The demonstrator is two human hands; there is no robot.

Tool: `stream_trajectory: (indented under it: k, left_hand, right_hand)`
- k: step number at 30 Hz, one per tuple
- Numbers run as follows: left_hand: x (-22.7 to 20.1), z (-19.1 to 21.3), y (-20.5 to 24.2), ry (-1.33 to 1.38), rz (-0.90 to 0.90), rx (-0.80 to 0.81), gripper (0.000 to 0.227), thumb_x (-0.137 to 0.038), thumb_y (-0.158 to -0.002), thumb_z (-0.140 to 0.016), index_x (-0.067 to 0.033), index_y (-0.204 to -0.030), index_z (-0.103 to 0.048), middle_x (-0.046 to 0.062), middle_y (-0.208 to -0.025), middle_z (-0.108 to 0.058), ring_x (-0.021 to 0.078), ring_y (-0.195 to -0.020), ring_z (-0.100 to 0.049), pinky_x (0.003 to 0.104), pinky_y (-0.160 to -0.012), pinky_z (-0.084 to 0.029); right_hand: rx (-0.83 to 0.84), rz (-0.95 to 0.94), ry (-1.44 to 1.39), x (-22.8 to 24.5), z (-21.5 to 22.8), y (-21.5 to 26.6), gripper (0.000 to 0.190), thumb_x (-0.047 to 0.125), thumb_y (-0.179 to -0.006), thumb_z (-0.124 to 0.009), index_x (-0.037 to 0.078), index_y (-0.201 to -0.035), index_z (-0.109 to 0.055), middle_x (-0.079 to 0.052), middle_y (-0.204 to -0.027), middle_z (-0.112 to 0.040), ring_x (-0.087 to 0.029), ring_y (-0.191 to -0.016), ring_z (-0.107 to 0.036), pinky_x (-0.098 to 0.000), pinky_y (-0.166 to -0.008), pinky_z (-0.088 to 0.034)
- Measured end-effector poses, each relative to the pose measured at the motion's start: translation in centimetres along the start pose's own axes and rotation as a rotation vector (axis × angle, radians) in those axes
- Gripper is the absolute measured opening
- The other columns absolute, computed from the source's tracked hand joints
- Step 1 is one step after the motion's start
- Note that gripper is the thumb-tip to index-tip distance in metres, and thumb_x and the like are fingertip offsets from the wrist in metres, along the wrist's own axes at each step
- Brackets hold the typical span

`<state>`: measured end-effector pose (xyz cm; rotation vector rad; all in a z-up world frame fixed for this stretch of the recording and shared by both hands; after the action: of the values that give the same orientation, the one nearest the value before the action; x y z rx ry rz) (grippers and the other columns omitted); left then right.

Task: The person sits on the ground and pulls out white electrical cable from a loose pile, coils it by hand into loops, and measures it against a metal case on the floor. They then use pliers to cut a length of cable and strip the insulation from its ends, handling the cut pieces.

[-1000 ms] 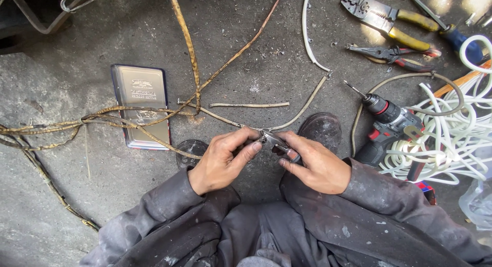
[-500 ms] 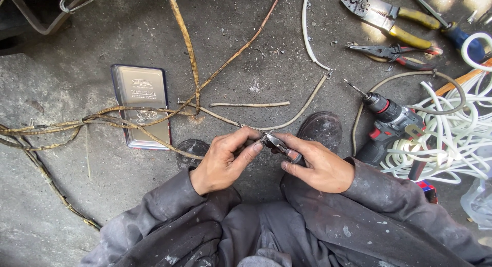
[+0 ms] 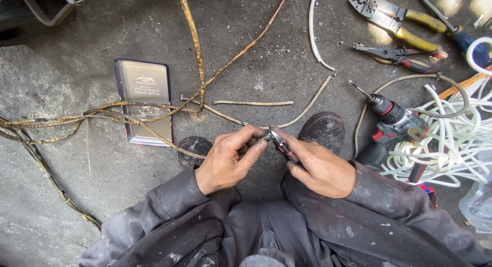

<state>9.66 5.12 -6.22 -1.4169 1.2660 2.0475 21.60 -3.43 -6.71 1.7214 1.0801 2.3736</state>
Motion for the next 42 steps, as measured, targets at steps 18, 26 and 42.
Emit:
stream_trajectory:
  k: [18,26,42]
  left_hand:
    - [-2.2,0.3,0.6,-0.157,-0.194,-0.061,0.018,-0.010,-0.095,-0.070,-0.0034,-0.110,-0.063,0.014,-0.087,-0.069,0.0314,-0.076,-0.072,0.040,-0.065,-0.054]
    - [-3.7,0.5,1.1,-0.238,-0.345,-0.104,0.020,-0.006,-0.093,-0.071,-0.0040,-0.111,-0.063,0.012,-0.089,-0.068,0.0317,-0.078,-0.070,0.039,-0.066,-0.055]
    - [-4.3,0.6,1.0,-0.283,-0.379,-0.097,0.017,-0.005,-0.092,-0.072,-0.0035,-0.106,-0.063,0.011,-0.088,-0.068,0.0312,-0.076,-0.070,0.040,-0.064,-0.054]
  right_hand:
    - [0.093,-0.061,-0.099,-0.8,-1.1,0.1,0.079,0.006,-0.090,-0.059,0.003,-0.159,-0.021,-0.027,-0.112,-0.066,-0.042,-0.101,-0.068,-0.0455,-0.086,-0.052]
    - [0.106,-0.068,-0.079,-0.5,-1.1,0.2,0.083,0.007,-0.090,-0.058,0.005,-0.161,-0.016,-0.025,-0.106,-0.066,-0.041,-0.098,-0.067,-0.0456,-0.083,-0.052]
    - [0.118,-0.103,-0.098,0.1,-0.8,-0.4,0.087,0.002,-0.087,-0.057,0.008,-0.162,-0.013,-0.027,-0.116,-0.064,-0.042,-0.102,-0.067,-0.0456,-0.087,-0.052]
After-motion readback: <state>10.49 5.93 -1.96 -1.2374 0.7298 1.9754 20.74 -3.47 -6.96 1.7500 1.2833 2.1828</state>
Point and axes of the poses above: each hand's wrist, its own y-axis away from the middle knuckle, its own z-axis out of the back of the hand, x = y × z, the point moved 10 cm from there along -y, towards the middle knuckle
